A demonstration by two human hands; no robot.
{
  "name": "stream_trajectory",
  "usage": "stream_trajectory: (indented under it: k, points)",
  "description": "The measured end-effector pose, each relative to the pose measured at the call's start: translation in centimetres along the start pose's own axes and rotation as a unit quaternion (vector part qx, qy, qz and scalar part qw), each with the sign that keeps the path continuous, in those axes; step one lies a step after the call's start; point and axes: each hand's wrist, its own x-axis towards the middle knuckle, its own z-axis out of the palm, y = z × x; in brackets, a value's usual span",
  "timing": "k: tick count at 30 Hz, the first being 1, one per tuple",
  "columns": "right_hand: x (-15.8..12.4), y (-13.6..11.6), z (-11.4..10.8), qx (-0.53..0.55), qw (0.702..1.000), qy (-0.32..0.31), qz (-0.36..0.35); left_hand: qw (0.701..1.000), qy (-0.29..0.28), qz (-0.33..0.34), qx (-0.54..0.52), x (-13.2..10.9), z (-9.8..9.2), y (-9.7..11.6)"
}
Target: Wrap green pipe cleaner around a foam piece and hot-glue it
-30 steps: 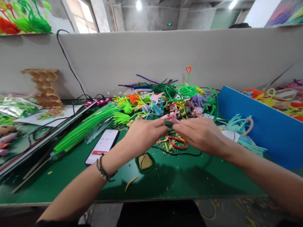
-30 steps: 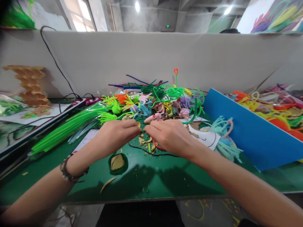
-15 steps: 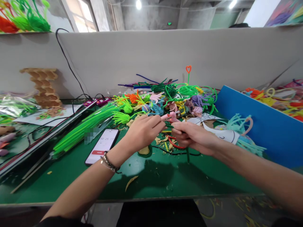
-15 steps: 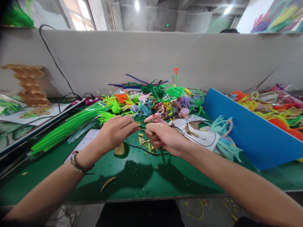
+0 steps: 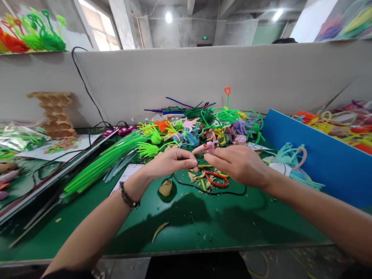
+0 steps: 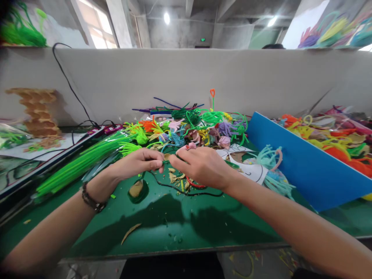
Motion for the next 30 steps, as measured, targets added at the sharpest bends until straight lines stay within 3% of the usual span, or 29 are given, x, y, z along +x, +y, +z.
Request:
stream_trajectory:
  k: [7,15,17,21,23,26,30]
  points:
    - [0.4,-0.5,-0.7,0.069,0.996,-0.046,0.016,1.000,0.003,0.020,0.021,0.1,0.7,0.3]
    - [0.4,-0.8,-0.9,0.130,0.990,-0.044,0.015,1.000,-0.014,0.011,0.017,-0.5,1.4,0.8]
    - [0.4,-0.8,-0.9,0.209,0.974,-0.068,0.054,0.999,-0.008,0.020,0.040,-0.6,1.4,0.8]
    - [0.6,-0.6,-1.4,0.408,0.892,-0.147,0.128,0.996,0.004,0.054,0.073,-0.8,1.2,0.9]
    - [0.7,-0.5,-1.5,0.454,0.864,-0.156,0.148,0.994,0.010,0.063,0.087,-0.9,1.1,0.9]
    - [0.7,-0.5,-1.6,0.455,0.858,-0.143,0.189,0.993,0.016,0.070,0.097,-1.0,1.1,0.9]
    - [0.3,-0.3,-1.4,0.394,0.872,-0.116,0.268,0.993,0.016,0.065,0.094,-1.1,1.3,1.0]
